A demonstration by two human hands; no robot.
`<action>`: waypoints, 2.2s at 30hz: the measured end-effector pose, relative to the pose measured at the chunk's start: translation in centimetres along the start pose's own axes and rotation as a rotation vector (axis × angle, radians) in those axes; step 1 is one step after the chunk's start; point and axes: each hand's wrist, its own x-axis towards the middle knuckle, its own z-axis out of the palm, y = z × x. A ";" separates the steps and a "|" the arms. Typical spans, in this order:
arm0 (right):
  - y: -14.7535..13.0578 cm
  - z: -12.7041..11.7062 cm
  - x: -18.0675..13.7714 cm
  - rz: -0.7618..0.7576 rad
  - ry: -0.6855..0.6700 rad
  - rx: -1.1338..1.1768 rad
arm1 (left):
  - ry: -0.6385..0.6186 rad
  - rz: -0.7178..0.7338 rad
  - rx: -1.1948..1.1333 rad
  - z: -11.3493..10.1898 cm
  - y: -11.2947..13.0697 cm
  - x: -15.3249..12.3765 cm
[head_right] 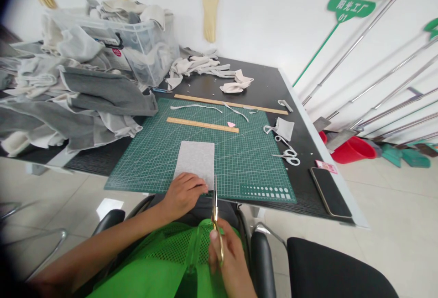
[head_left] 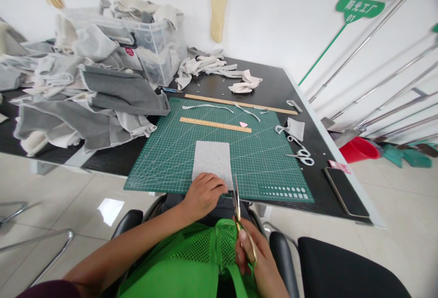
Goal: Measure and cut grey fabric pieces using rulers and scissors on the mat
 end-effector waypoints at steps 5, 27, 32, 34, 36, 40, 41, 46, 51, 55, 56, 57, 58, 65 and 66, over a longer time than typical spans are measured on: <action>0.3 0.5 0.4 -0.015 0.018 0.047 | 0.005 0.004 0.011 0.0 0.0 0.0; 0.8 0.0 1.6 -0.070 0.019 0.020 | 0.092 0.042 -0.024 0.1 -0.1 0.0; 0.9 0.0 1.7 -0.063 0.035 0.036 | 0.085 0.039 -0.023 0.2 -0.2 -0.1; 0.9 0.0 1.7 -0.057 0.038 0.040 | 0.079 0.042 -0.017 0.2 -0.2 -0.1; 0.9 0.0 1.7 -0.057 0.038 0.035 | 0.074 0.040 -0.010 0.2 -0.2 -0.1; 0.9 0.0 1.5 -0.057 0.035 0.027 | 0.069 0.038 0.003 0.1 -0.2 -0.1; 0.9 0.0 1.5 -0.055 0.036 0.030 | 0.069 0.038 0.002 0.1 -0.2 -0.1; 0.7 0.1 1.3 -0.052 0.043 0.019 | 0.071 0.037 -0.013 0.1 -0.2 -0.1; 0.4 0.3 1.1 -0.044 0.034 0.008 | 0.067 0.034 -0.001 0.3 -0.2 -0.2; 0.6 0.4 1.0 -0.040 0.035 0.020 | 0.077 0.031 -0.006 0.4 -0.2 -0.2; 0.6 0.4 1.0 -0.039 0.034 0.026 | 0.075 0.031 -0.007 0.4 -0.2 -0.2; 0.7 0.4 1.0 -0.037 0.032 0.033 | 0.071 0.032 -0.007 0.4 -0.3 -0.2; 0.8 0.4 1.0 -0.037 0.028 0.038 | 0.069 0.031 -0.008 0.5 -0.3 -0.2; 1.2 0.2 1.0 -0.046 0.041 0.052 | 0.072 0.039 -0.009 0.3 -0.2 -0.1; 1.2 0.3 1.0 -0.044 0.046 0.057 | 0.073 0.039 -0.010 0.2 -0.2 -0.1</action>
